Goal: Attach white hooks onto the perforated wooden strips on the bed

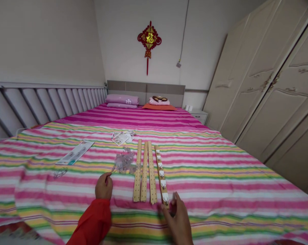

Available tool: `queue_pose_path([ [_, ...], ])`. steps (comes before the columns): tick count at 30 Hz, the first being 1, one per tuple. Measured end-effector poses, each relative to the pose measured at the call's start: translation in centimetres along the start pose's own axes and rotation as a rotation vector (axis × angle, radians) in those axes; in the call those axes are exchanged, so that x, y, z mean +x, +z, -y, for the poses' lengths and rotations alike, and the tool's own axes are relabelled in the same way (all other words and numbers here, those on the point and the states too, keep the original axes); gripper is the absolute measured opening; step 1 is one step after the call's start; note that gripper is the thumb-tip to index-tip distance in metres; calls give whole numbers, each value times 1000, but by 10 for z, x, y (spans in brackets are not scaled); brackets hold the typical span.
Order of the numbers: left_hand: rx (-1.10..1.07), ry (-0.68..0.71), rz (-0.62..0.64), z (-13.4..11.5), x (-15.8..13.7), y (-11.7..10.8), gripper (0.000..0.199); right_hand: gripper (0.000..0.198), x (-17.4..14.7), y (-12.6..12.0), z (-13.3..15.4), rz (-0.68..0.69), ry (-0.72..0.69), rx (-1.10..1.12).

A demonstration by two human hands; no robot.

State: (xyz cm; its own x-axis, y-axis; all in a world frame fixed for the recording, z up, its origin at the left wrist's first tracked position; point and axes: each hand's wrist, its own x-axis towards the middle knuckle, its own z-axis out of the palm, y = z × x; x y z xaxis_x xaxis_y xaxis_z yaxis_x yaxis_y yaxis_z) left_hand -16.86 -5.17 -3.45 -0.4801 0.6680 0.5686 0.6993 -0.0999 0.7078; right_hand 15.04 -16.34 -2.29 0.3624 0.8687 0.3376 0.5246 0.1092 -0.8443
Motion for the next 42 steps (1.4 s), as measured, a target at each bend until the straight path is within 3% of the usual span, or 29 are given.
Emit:
queue_pose_path([
  [2,2,8,6,0,0,0,23,42,12,-8,17,94,-78,4],
  [5,1,16,14,0,0,0,23,15,42,-4,53,356,-236,42],
  [10,-12,20,29,-1,0,-2,22,16,102,48,100,556,-426,-34],
  [14,-11,21,33,1,-1,-1,22,24,128,99,111,672,-483,-90],
  [17,-12,32,34,2,-1,-1,22,25,133,123,113,730,-500,-174],
  [21,-13,40,21,3,-2,-1,22,20,132,137,114,738,-458,-240],
  [28,-14,44,25,2,-2,-2,22,21,138,144,108,718,-300,-115],
  [38,-42,13,10,5,-2,2,22,8,159,107,111,715,66,364],
  [42,-76,-36,-58,0,-4,2,24,13,158,92,118,698,176,508],
])
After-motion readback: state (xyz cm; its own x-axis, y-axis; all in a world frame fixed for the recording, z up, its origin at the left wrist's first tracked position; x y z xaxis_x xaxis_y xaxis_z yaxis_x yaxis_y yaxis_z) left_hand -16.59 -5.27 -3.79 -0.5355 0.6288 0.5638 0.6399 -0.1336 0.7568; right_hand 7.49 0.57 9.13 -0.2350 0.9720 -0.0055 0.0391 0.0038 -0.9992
